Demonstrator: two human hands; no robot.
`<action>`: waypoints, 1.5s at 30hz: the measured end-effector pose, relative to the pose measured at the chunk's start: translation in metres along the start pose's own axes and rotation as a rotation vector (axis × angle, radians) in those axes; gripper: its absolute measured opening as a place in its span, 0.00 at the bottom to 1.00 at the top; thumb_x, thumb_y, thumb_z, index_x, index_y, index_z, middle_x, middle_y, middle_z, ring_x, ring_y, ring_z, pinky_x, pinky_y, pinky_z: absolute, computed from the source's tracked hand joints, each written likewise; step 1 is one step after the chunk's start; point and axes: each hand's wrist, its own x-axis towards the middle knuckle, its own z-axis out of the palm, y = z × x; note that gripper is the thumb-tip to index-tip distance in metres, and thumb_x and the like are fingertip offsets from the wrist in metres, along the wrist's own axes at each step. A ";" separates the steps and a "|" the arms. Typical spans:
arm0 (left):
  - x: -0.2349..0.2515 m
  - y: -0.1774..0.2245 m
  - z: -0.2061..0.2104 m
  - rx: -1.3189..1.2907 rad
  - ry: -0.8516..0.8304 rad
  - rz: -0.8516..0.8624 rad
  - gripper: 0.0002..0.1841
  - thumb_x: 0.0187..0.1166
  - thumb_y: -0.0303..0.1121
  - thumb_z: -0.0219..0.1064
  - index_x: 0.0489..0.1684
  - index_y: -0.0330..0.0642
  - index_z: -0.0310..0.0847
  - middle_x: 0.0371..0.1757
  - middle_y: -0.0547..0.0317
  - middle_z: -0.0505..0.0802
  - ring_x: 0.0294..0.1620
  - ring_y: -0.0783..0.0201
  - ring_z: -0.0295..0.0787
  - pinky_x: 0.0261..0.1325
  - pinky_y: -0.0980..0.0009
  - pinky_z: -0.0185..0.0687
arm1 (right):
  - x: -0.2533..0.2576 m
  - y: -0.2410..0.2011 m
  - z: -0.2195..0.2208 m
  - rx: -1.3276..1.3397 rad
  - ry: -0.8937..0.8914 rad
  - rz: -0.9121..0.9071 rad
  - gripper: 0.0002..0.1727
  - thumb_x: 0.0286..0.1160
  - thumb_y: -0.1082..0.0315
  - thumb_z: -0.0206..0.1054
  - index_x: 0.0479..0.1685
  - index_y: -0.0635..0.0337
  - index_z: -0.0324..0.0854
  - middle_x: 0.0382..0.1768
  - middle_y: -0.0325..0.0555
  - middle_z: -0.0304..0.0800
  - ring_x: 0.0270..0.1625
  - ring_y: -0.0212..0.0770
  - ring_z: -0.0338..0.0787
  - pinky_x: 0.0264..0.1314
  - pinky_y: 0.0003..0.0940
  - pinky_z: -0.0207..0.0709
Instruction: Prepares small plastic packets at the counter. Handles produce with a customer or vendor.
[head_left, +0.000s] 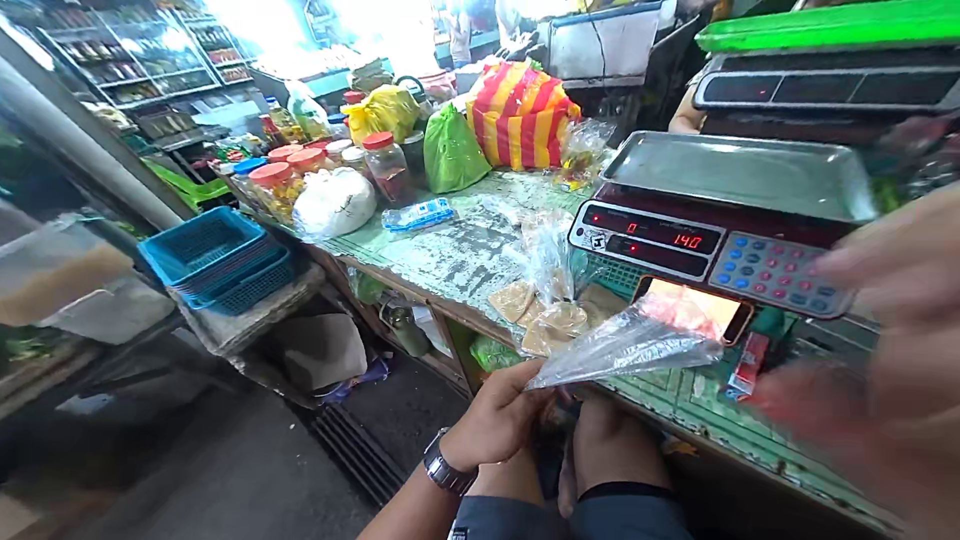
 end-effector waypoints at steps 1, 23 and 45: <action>0.002 0.006 0.002 0.040 -0.005 0.014 0.11 0.87 0.27 0.55 0.51 0.34 0.85 0.36 0.66 0.91 0.35 0.80 0.84 0.42 0.79 0.83 | -0.006 -0.018 0.018 -0.169 -0.170 -0.136 0.13 0.85 0.58 0.65 0.64 0.37 0.81 0.67 0.33 0.84 0.77 0.35 0.76 0.83 0.39 0.65; 0.065 0.053 -0.051 0.707 0.433 0.173 0.08 0.79 0.41 0.73 0.37 0.49 0.95 0.47 0.67 0.96 0.63 0.63 0.86 0.72 0.55 0.76 | -0.032 -0.009 0.211 1.244 0.122 0.950 0.23 0.96 0.58 0.39 0.34 0.55 0.75 0.18 0.31 0.75 0.18 0.28 0.77 0.24 0.26 0.80; -0.143 0.056 -0.014 0.158 -0.023 -0.188 0.42 0.73 0.70 0.58 0.45 0.31 0.90 0.66 0.41 0.89 0.79 0.48 0.75 0.84 0.50 0.63 | -0.069 -0.033 0.178 0.647 -0.802 0.105 0.21 0.63 0.55 0.84 0.36 0.68 0.88 0.56 0.70 0.83 0.61 0.56 0.85 0.67 0.46 0.81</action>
